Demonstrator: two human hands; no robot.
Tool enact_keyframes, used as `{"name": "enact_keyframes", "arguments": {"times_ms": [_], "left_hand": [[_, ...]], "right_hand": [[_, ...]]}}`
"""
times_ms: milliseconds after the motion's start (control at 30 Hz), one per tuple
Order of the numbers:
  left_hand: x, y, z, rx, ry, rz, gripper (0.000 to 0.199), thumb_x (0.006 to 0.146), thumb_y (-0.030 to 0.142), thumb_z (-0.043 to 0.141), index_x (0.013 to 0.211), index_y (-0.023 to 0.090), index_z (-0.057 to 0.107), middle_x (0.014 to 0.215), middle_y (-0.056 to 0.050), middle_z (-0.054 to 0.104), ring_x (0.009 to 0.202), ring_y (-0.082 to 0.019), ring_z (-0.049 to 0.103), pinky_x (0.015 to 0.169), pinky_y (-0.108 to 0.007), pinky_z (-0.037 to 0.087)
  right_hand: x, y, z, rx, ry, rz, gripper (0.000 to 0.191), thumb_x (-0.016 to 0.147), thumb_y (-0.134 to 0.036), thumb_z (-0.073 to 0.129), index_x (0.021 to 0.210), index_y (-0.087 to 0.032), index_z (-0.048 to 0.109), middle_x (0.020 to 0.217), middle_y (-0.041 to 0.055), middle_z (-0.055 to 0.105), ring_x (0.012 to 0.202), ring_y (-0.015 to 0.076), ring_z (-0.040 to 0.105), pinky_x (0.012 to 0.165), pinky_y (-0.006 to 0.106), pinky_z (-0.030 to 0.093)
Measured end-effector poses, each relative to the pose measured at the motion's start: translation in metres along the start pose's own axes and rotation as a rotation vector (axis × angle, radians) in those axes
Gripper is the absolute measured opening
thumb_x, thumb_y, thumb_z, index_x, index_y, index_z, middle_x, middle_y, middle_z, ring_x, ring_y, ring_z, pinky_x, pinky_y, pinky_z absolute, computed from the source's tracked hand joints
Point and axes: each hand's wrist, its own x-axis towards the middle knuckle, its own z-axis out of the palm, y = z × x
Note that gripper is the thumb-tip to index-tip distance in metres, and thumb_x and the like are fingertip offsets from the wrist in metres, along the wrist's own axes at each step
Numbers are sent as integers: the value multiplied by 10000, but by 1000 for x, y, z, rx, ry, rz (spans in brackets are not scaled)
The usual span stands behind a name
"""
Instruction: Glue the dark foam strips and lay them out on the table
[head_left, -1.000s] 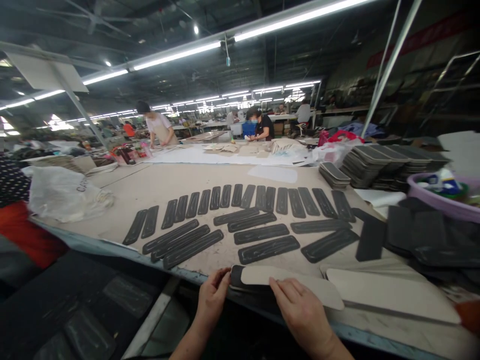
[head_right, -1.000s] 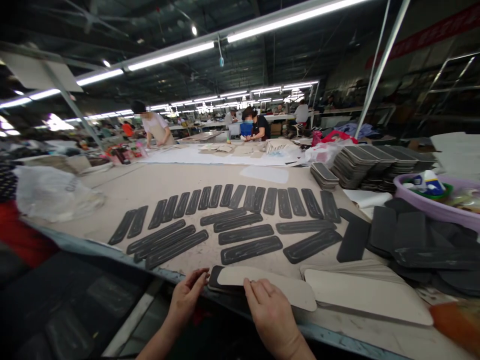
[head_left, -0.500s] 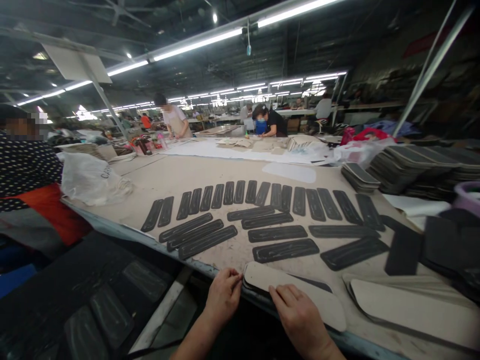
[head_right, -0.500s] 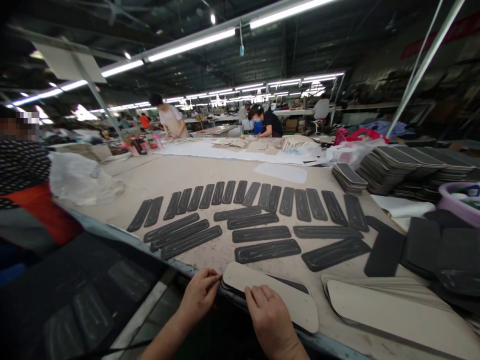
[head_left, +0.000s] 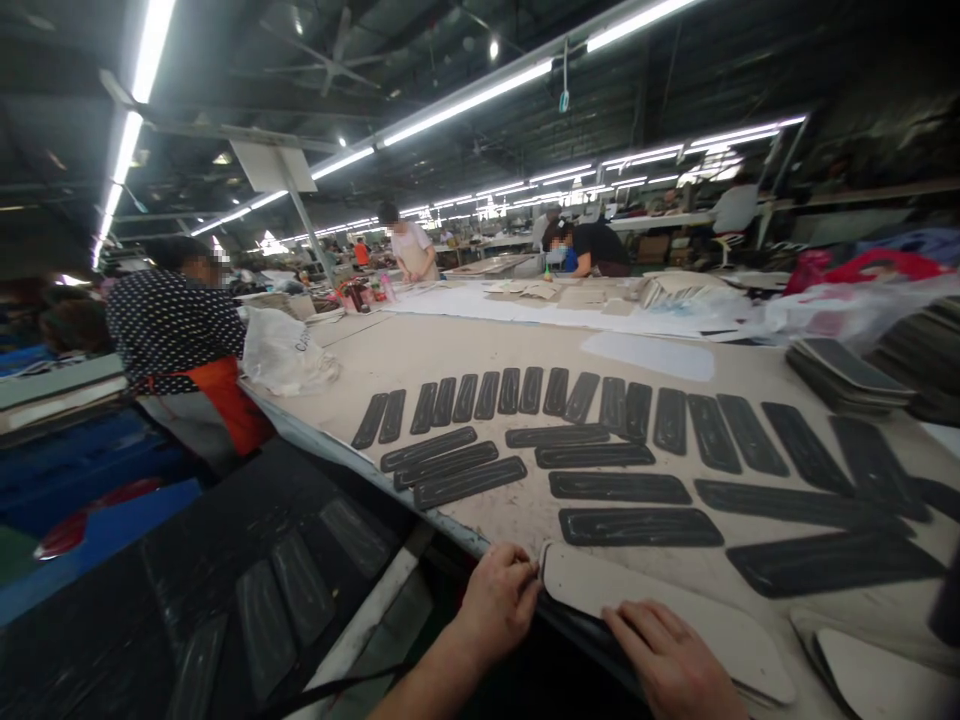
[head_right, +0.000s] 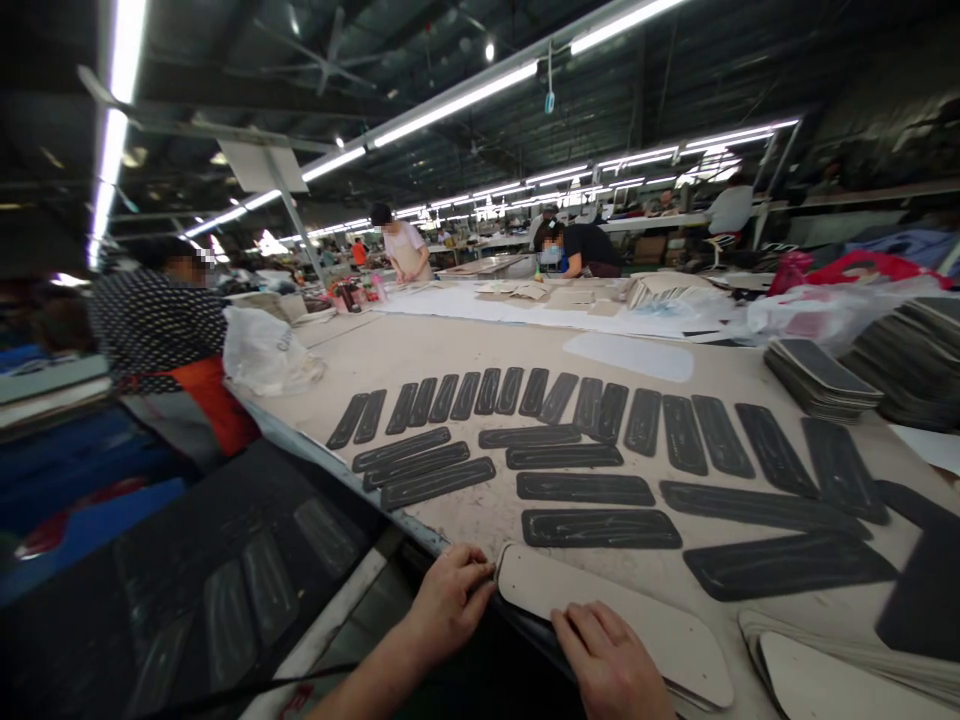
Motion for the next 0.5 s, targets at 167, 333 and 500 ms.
{"name": "enact_keyframes", "arguments": {"times_ms": [167,333,500], "left_hand": [[0,1,3,38,16,30,188,847,208,539,951,208,696,969,-74,625,901,-210,575,840,-367,490],[-3,-17,-5,-41,122,4,237,865,234,533,1060,169,653,919,-65,676,864,-178,631,815,-300,525],[-9,-75,-47,217,416,-66,237,875,264,510,1035,169,657,988,-86,676,951,-207,624,890,-352,512]], "right_hand": [[8,-1,-6,57,41,49,380,849,-65,370,1150,-136,591,1026,104,591,925,223,555,795,324,521],[9,0,-12,95,26,41,348,910,-114,351,1153,-164,595,1026,84,605,923,191,571,803,276,508],[-2,10,-7,-12,122,136,432,950,-363,416,1321,-152,482,1253,108,542,1124,249,516,928,364,445]]}}
